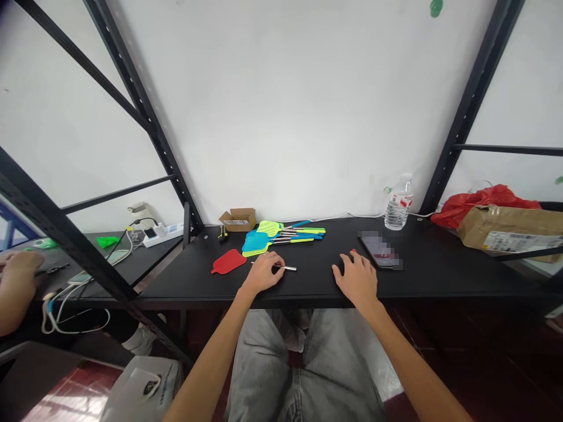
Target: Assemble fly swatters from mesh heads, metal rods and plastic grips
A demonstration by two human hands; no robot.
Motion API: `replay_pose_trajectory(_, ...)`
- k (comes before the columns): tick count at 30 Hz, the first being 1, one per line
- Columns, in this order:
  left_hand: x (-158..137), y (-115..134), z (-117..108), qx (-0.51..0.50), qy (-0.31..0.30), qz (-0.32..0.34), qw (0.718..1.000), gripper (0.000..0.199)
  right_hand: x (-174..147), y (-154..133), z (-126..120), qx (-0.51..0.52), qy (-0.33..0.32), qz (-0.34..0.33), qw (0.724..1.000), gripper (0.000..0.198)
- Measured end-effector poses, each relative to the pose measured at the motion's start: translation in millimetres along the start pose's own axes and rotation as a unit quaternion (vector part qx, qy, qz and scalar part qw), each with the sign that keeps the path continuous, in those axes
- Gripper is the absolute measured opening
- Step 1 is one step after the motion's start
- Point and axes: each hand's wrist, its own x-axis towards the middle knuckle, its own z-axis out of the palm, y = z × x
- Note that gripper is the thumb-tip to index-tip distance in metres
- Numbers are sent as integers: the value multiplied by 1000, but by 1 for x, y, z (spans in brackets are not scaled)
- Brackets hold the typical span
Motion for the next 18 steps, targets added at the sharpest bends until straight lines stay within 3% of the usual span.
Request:
replay_pose_trajectory(6,0,0,0,-4,2,-1,1000,10,2,2,-3,65,-11,-49,997,33)
replay_pose_trajectory(10,0,-1,0,-2,7,1,1000,10,7,4,6,37,-83,-49,995,41)
replay_pose_trajectory(13,0,-3,2,0,16,1,1000,10,12,-2,15,61,-133,-101,984,41)
replay_pose_trajectory(18,0,-10,8,15,36,-23,999,12,23,-28,21,168,-165,-195,952,43)
